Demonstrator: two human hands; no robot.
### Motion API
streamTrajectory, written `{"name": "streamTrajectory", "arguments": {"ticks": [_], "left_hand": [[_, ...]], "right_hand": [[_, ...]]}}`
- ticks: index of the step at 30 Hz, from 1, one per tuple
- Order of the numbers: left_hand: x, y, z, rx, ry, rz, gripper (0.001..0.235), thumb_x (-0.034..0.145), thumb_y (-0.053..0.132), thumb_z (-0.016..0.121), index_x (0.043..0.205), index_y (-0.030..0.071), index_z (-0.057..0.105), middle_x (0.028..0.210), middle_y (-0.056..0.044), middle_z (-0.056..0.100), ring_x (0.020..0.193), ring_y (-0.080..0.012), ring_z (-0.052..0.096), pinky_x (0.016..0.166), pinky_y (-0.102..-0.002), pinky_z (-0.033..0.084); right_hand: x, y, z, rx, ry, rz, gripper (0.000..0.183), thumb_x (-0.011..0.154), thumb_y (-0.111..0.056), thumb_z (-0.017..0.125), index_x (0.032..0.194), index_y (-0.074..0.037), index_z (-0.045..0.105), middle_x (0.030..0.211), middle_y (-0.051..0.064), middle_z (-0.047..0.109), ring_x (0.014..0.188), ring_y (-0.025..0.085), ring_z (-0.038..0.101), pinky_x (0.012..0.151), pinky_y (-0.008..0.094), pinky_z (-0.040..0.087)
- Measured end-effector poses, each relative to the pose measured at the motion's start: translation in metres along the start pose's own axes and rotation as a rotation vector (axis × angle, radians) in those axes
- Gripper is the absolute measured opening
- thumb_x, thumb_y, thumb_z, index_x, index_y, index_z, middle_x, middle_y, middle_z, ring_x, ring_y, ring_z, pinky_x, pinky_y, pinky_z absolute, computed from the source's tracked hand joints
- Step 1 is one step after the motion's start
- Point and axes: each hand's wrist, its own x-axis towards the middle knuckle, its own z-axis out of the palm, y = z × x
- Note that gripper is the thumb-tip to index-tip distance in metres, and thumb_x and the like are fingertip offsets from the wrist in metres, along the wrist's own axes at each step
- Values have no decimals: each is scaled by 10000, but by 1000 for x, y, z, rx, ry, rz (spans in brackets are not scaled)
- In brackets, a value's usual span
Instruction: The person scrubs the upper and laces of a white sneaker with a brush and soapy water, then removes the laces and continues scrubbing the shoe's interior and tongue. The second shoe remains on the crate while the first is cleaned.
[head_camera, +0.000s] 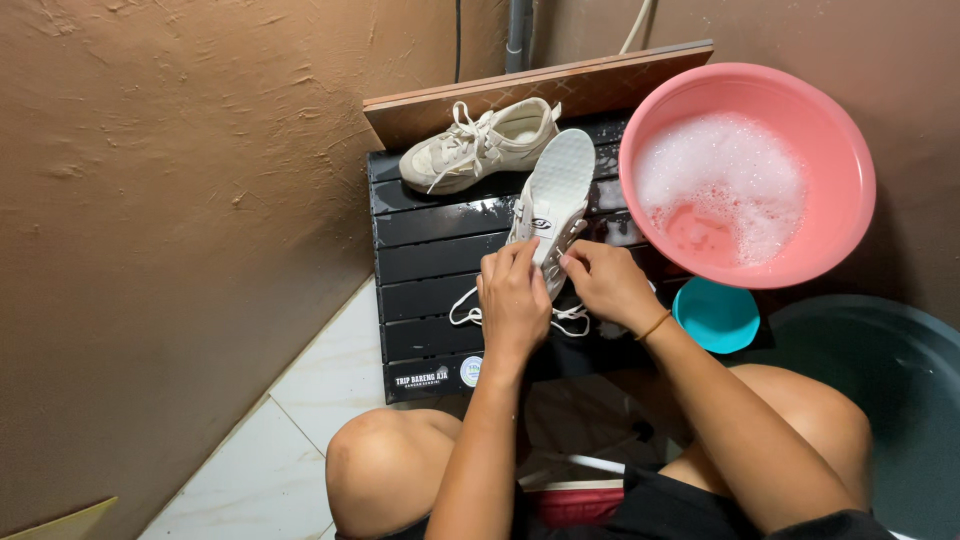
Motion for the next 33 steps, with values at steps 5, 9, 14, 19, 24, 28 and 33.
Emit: {"name": "streamTrajectory", "arguments": {"ticks": [5, 9, 14, 19, 24, 28, 33], "left_hand": [[6, -14, 21, -10, -44, 31, 411, 935, 85, 569, 1327, 114, 691, 1187, -68, 657, 1138, -299, 581, 895, -404, 478], [10, -25, 31, -197, -28, 47, 349, 977, 74, 542, 1277, 75, 719, 1044, -135, 710, 1029, -353, 650, 894, -420, 531], [31, -30, 29, -155, -129, -20, 325, 976, 133, 573, 1250, 147, 748, 990, -128, 747, 1001, -382, 699, 889, -490, 570], [41, -36, 32, -21, -230, -79, 230, 964, 276, 648, 1127, 330, 802, 933, 11, 775, 934, -287, 753, 825, -449, 614], [41, -34, 26, -79, -187, -42, 102, 894, 264, 747, 979, 272, 802, 854, -5, 745, 890, -287, 749, 794, -439, 621], [27, -35, 31, -127, -36, 52, 97, 948, 228, 695, 966, 169, 769, 840, -78, 692, 878, -320, 714, 788, -439, 601], [13, -36, 39, -239, 246, 78, 146, 1038, 203, 589, 990, 100, 681, 960, -48, 583, 953, -301, 619, 843, -377, 542]], "right_hand": [[7, -4, -7, -51, -50, -4, 286, 1029, -342, 565, 1049, -148, 775, 965, 189, 779, 1036, 446, 718, 860, 528, 568], [4, -12, -12, -78, -52, -29, 279, 1037, -340, 569, 1015, -136, 758, 960, 207, 769, 1037, 461, 708, 851, 536, 561], [14, 0, -4, -24, 45, -111, 175, 966, -273, 667, 973, -161, 801, 856, 160, 772, 929, 420, 730, 778, 508, 576], [17, 7, -1, 20, 83, -176, 143, 930, -203, 700, 978, -139, 819, 809, 144, 773, 829, 371, 743, 721, 469, 574], [21, 9, -1, 30, 83, -119, 148, 887, -240, 754, 986, -165, 835, 829, 123, 792, 878, 358, 756, 751, 460, 583], [13, 0, -6, 69, 43, -65, 206, 869, -256, 750, 1028, -150, 825, 861, 108, 806, 908, 347, 761, 781, 467, 580], [17, 13, 3, 115, 51, -54, 222, 866, -253, 762, 1059, -152, 802, 886, 96, 801, 925, 336, 754, 798, 477, 576]]}}
